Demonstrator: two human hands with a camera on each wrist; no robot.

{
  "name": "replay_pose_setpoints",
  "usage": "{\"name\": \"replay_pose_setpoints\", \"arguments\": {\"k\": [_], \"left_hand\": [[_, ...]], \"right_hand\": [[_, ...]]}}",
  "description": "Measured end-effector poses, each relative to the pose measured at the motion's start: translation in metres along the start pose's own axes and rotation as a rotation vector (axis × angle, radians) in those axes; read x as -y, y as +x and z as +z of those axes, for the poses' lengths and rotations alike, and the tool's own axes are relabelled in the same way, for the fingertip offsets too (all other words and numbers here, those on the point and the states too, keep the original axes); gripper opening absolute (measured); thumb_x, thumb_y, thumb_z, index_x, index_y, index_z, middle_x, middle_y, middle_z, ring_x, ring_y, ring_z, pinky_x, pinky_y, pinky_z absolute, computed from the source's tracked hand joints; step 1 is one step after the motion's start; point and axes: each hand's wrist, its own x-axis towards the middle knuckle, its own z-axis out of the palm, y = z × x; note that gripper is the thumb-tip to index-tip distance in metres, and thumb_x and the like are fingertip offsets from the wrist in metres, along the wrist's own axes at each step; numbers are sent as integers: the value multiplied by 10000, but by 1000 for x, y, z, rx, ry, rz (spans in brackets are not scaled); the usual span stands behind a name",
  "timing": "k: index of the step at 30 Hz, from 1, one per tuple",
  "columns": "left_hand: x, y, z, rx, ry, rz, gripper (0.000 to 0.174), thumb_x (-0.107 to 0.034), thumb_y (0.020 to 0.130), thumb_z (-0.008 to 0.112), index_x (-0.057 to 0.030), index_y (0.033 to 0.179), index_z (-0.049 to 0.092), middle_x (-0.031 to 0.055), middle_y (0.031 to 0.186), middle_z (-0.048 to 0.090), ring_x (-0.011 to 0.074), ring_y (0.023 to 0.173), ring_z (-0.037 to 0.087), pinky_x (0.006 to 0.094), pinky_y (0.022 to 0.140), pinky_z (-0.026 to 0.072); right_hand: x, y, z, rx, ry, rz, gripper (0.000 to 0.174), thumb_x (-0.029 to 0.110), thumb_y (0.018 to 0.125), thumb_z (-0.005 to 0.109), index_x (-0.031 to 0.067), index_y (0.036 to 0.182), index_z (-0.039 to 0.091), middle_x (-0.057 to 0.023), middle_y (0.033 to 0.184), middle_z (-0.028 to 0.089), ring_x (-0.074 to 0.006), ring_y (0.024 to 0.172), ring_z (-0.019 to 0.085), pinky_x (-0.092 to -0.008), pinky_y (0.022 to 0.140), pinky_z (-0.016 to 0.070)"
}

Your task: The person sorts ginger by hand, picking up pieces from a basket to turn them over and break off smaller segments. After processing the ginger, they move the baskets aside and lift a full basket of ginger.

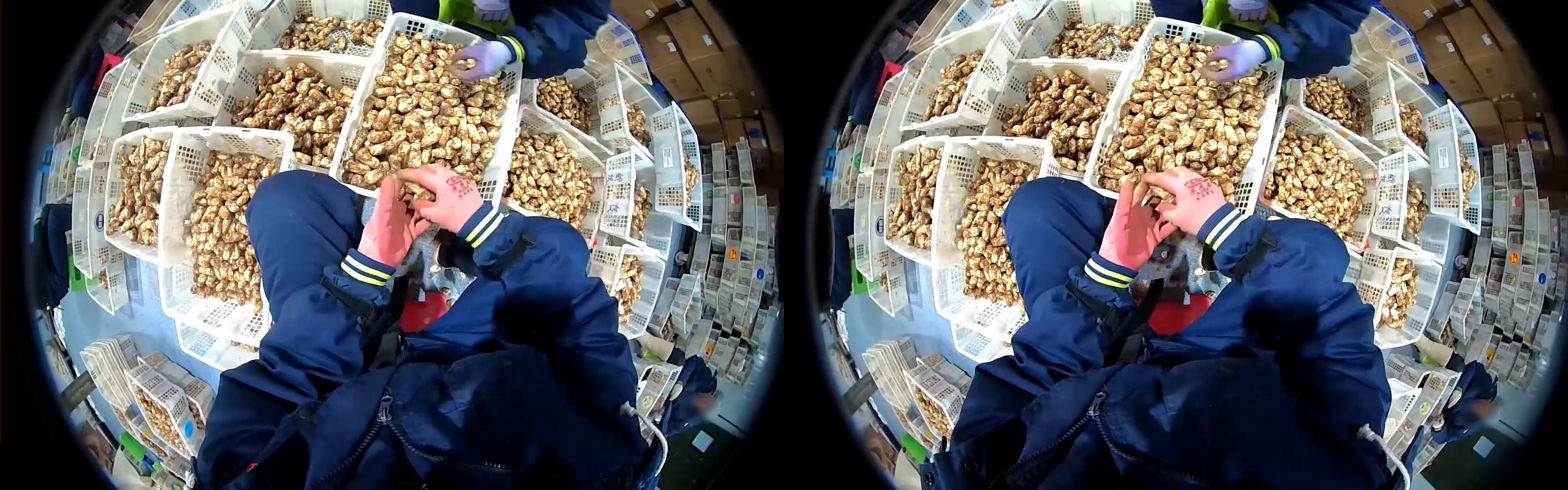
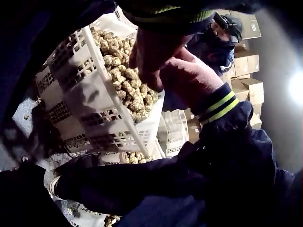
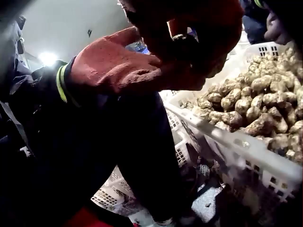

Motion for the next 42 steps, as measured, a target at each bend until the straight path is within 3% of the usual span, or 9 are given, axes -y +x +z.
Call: {"name": "replay_pose_setpoints", "arguments": {"k": [6,11,13,16,19,25,29,35,42], "left_hand": [[10,-2,-17,52,22,-33,506,-443,925,404,-72,1268,415,127,1226,478,265,1104,489,403,944,394],[6,-1,-17,-38,74,-82,449,-387,934,424,-20,1188,475,141,1195,510,249,1058,517,370,904,419],[9,3,-20,-8,86,-75,447,-389,931,437,-18,1177,483,126,1161,533,223,1024,537,352,873,439],[6,0,-17,-64,114,-108,465,-398,923,453,-8,1175,478,120,1147,538,221,1005,542,352,865,440],[6,1,-17,-92,139,-80,435,-388,918,469,-13,1136,492,132,1122,546,229,998,545,359,862,436],[9,-3,-15,-272,175,77,409,-392,895,522,-93,1170,479,120,1131,537,249,996,538,406,839,448],[8,1,-12,-291,93,96,507,-430,886,521,-95,1250,410,108,1181,506,241,1018,522,399,844,448],[5,-3,-26,-155,160,48,270,-276,932,482,-49,1069,527,50,861,607,140,708,580,252,576,480],[-3,-6,-5,-182,80,66,263,-273,929,492,-39,1036,543,44,803,611,131,630,581,248,537,482]], "right_hand": [[-36,-19,-66,-118,267,317,421,66,739,554,94,1158,564,-111,1034,623,-206,880,607,-300,799,480],[-103,-37,-143,-136,-829,804,484,282,755,632,144,1203,512,-152,1087,578,-304,1018,567,-388,848,473],[-73,-13,-138,-71,-929,737,466,287,755,624,108,1169,506,-163,1070,570,-307,1013,555,-371,853,458],[-99,32,-76,-99,-583,200,417,252,760,625,142,1150,531,-132,1082,570,-311,1010,544,-382,861,450],[-78,76,-19,212,-789,26,381,224,782,596,174,1152,521,-73,1124,557,-252,1015,544,-359,850,455],[-73,76,-32,-68,-350,279,313,334,846,528,195,1122,575,-93,1003,640,-274,924,604,-373,768,473],[-19,47,-45,294,201,264,415,416,824,543,159,1148,571,-108,1046,628,-255,964,591,-324,851,445],[-51,78,9,314,-630,415,454,439,827,531,86,1111,506,-118,1034,634,-246,953,614,-388,790,478],[-63,90,24,250,-562,425,386,214,814,501,20,1147,491,-186,996,626,-284,914,627,-414,742,499]]}}
